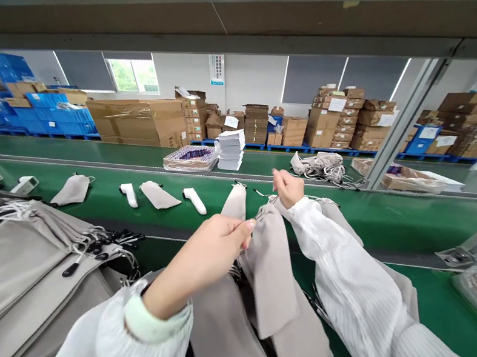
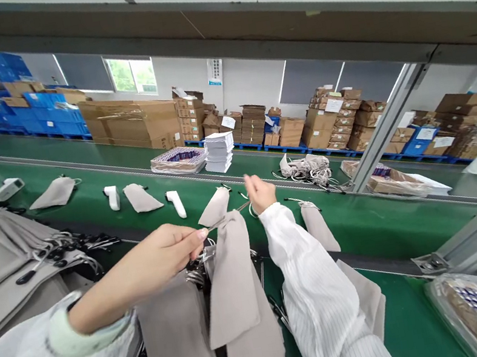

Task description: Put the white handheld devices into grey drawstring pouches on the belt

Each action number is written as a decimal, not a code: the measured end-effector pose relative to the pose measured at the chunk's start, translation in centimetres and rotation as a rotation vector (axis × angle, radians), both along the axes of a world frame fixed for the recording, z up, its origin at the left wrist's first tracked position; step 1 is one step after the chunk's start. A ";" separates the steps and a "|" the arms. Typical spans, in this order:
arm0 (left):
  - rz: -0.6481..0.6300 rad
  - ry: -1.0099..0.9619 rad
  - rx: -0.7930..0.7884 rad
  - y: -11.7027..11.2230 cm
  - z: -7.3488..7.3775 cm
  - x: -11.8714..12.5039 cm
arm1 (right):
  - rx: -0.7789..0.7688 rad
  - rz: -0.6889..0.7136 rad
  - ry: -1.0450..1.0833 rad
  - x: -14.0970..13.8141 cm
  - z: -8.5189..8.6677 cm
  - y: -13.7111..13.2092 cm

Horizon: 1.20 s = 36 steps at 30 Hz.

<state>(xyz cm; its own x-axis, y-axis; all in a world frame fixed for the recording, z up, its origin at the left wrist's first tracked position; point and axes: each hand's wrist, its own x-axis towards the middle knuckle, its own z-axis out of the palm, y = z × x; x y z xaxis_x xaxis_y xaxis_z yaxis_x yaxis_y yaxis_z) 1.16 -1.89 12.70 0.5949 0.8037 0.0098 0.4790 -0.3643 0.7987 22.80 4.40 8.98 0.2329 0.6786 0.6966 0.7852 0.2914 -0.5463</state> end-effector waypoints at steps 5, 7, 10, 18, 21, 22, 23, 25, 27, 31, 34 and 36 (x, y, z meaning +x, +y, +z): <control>0.084 -0.431 -0.114 -1.1 1.0 0.5 | -0.400 0.509 0.318 0.7 -0.5 0.3; 0.125 -0.549 -0.051 -0.7 0.5 0.9 | -0.632 0.951 0.316 -1.4 -0.6 -0.5; 0.095 -0.563 0.027 -0.2 -0.8 1.7 | -0.677 1.261 0.238 -4.3 -0.8 -1.2; -0.137 0.058 0.676 0.8 -5.8 3.3 | -0.157 -0.030 0.453 6.4 0.4 2.2; -0.196 0.366 0.939 1.0 -8.0 3.8 | -0.168 -0.214 0.371 9.7 -0.5 2.7; -0.194 0.425 0.985 0.9 -8.5 4.0 | -0.194 -0.267 0.338 10.0 -1.2 2.8; -0.186 0.460 1.013 0.9 -8.8 4.0 | -0.228 -0.311 0.305 10.0 -2.0 2.9; -0.151 0.485 1.025 0.7 -9.1 4.1 | -0.305 -0.364 0.250 9.1 -4.0 3.1; -0.109 0.494 1.011 0.5 -9.1 4.0 | -0.378 -0.409 0.160 7.6 -5.6 3.3; -0.070 0.503 0.976 0.3 -8.8 3.8 | -0.444 -0.433 -0.278 3.6 -6.6 3.6; -0.051 0.501 0.957 0.1 -8.7 3.8 | -0.419 -0.135 -0.502 0.0 -6.6 4.4; -0.046 0.487 0.942 0.0 -8.6 3.8 | -0.468 0.110 -0.544 -2.2 -7.1 5.2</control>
<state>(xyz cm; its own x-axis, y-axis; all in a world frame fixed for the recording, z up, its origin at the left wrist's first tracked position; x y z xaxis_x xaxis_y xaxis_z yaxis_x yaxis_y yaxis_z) 4.94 -1.84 4.09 0.7318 0.5728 0.3692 0.6415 -0.7618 -0.0897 20.59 9.65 1.85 -0.1511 0.9336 0.3248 0.9609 0.2159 -0.1735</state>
